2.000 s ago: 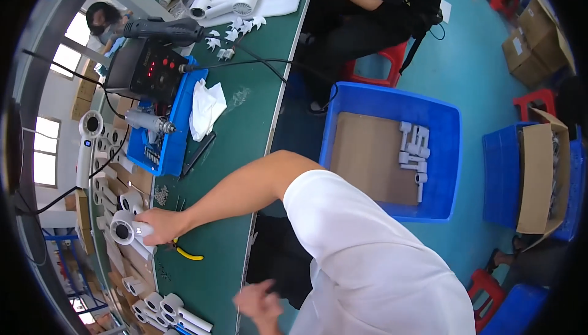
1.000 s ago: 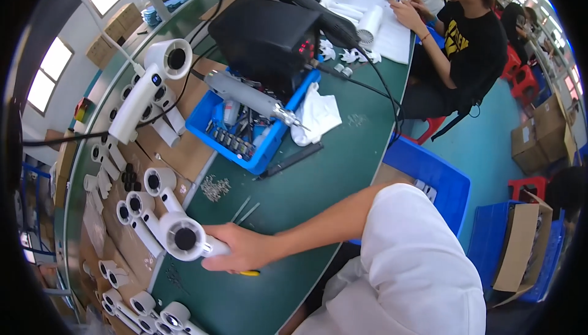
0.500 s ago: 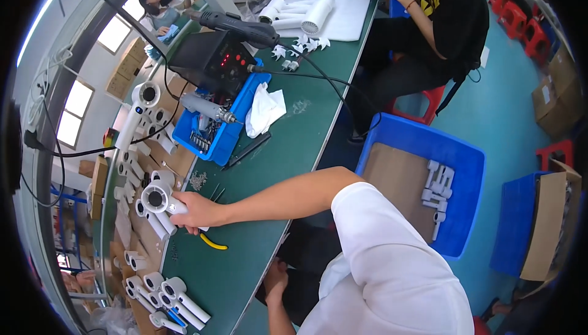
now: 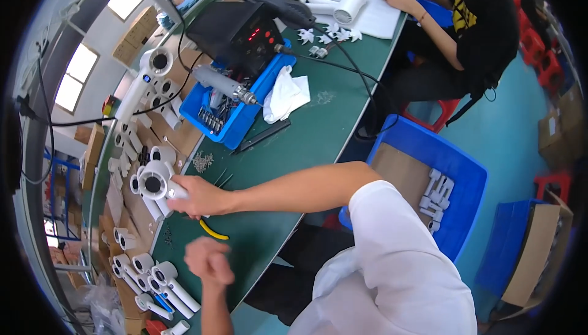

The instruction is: The person assembles handheld electronic devices by fitting internal modules into a housing, then securing them with screws using an electric screwdriver and pins using pliers.

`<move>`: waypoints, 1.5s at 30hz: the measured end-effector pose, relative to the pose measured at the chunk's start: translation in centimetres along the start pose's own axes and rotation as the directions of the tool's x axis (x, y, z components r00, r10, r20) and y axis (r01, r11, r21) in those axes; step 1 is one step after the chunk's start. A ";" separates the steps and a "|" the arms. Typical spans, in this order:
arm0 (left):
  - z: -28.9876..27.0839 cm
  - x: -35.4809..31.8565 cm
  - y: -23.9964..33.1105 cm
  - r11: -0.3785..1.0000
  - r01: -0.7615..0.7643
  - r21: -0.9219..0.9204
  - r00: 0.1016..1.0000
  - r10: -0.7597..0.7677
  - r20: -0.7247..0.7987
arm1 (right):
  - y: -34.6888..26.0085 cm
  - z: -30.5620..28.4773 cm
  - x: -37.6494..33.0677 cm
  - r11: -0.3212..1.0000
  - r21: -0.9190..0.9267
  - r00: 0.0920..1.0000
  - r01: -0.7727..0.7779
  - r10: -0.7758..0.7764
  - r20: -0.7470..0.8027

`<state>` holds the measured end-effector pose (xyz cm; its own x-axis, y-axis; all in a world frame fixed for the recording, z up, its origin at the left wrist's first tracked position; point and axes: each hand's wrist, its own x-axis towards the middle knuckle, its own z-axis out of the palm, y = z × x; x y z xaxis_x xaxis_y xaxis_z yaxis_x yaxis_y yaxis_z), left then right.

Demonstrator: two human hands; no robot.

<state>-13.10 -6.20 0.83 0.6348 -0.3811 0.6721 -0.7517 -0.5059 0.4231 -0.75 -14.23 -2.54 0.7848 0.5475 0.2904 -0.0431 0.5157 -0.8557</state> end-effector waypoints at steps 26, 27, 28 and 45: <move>-1.9 -3.3 -8.3 0.694 0.400 -0.599 0.707 -0.649 -0.281 | 0.1 1.4 -0.3 0.804 0.257 0.836 -0.537 0.466 0.289; -2.0 -3.2 -8.2 0.692 0.395 -0.604 0.703 -0.651 -0.287 | 0.1 1.4 -0.4 0.813 0.251 0.844 -0.525 0.460 0.277; -2.1 -3.1 -8.2 0.684 0.402 -0.609 0.701 -0.658 -0.275 | 0.1 1.5 -0.4 0.822 0.245 0.851 -0.514 0.453 0.265; -2.0 -2.9 -7.8 0.609 0.380 -0.696 0.629 -0.722 -0.288 | -0.2 3.7 -0.6 0.932 -0.154 0.935 -0.328 0.343 0.085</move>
<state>-9.44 0.38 -3.21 0.8906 0.3484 0.2923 -0.3407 0.0854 0.9363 -3.50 -12.16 -0.98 0.6670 0.7449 0.0144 -0.2023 0.1997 -0.9587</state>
